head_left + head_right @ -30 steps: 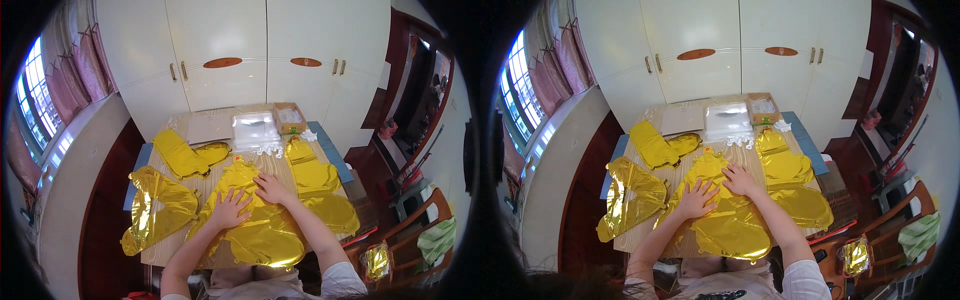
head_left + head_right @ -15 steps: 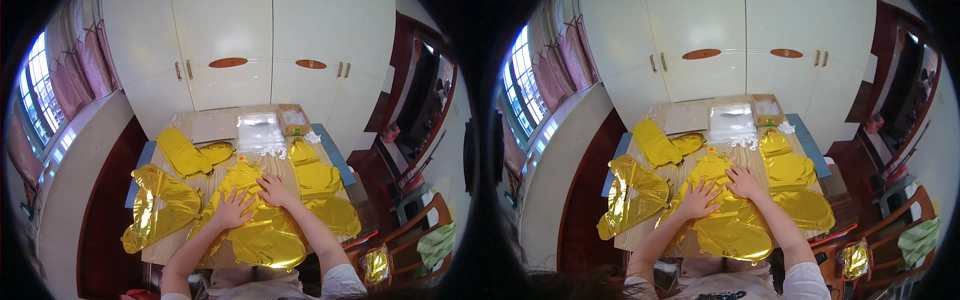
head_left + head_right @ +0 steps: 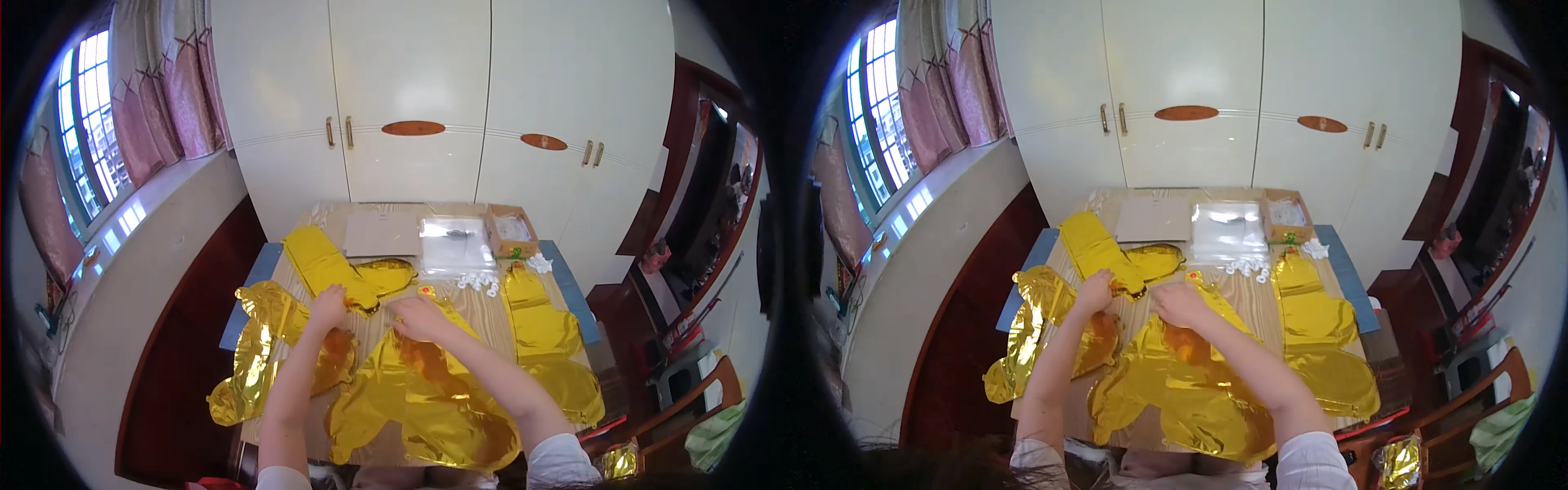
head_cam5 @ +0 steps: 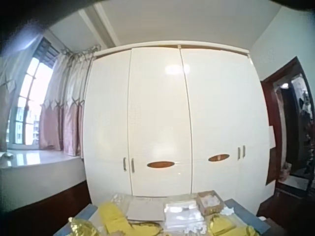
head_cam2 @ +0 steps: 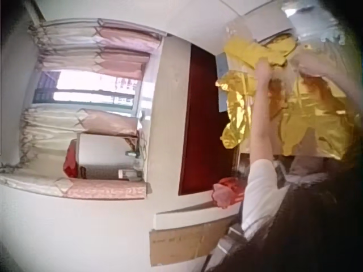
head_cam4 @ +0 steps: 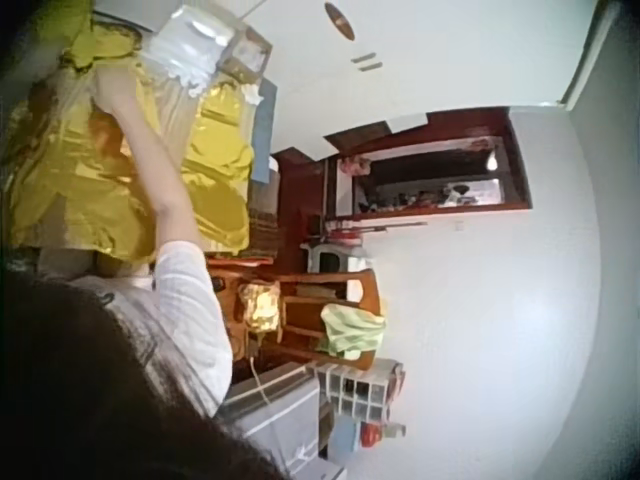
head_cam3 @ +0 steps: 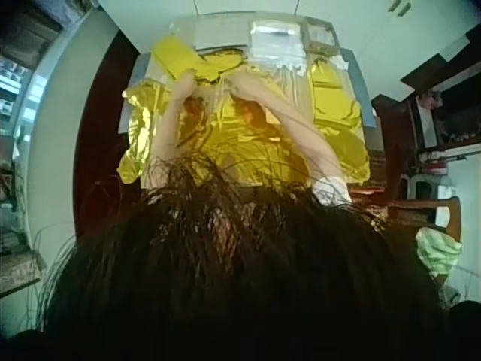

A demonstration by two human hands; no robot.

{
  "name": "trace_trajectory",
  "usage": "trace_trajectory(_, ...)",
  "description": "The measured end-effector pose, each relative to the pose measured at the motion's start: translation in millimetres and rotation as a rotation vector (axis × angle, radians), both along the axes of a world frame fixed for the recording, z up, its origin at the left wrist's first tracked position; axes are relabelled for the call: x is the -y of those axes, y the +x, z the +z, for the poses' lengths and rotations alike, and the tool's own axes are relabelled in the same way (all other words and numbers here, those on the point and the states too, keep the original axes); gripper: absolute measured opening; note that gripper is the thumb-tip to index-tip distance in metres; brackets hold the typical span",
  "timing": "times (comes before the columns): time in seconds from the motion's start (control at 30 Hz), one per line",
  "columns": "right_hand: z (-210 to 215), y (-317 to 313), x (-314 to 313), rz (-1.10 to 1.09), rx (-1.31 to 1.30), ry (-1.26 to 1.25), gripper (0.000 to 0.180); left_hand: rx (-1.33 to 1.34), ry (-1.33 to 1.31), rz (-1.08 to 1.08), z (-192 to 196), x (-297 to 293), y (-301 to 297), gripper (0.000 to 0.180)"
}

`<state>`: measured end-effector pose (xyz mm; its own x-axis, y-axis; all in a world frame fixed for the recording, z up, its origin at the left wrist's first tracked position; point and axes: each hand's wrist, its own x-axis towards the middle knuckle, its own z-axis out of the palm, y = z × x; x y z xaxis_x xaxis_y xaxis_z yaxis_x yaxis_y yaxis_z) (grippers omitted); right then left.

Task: Manually folding star-shaped gold foil balloons into a flat, rectangular arrangement for packaging.

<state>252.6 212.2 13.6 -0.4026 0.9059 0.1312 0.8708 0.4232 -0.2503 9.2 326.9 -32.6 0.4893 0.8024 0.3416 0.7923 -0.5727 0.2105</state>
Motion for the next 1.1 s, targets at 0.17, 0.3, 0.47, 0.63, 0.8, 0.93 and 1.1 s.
trace_trajectory(0.17, -24, -57, -79, 0.027, 0.084, 0.147, 0.038, -0.053, -0.273, 0.016, 6, -16, -2, 0.024)
trace_trajectory(0.3, -34, -80, -109, -0.018, 0.307, -0.003, 0.023, -0.15, -0.24, -0.031, 12, -22, -9, 0.026)
trace_trajectory(0.47, -37, -85, -111, 0.139, 0.389, 0.105, 0.017, -0.107, -0.288, -0.112, 9, -33, -23, 0.025)
trace_trajectory(0.63, -34, -85, -123, 0.135, 0.363, 0.115, 0.017, -0.171, -0.331, -0.113, 23, -36, -21, 0.025)
trace_trajectory(0.8, -37, -77, -139, 0.054, 0.266, 0.108, 0.018, -0.134, -0.317, -0.118, 23, -41, -20, 0.024)
trace_trajectory(0.93, -40, -75, -139, 0.059, 0.131, 0.133, 0.017, -0.167, -0.28, -0.116, 17, -50, -25, 0.022)
trace_trajectory(1.1, -18, -72, -121, -0.063, -0.078, 0.028, 0.016, -0.025, -0.238, -0.081, 2, -55, -25, 0.021)
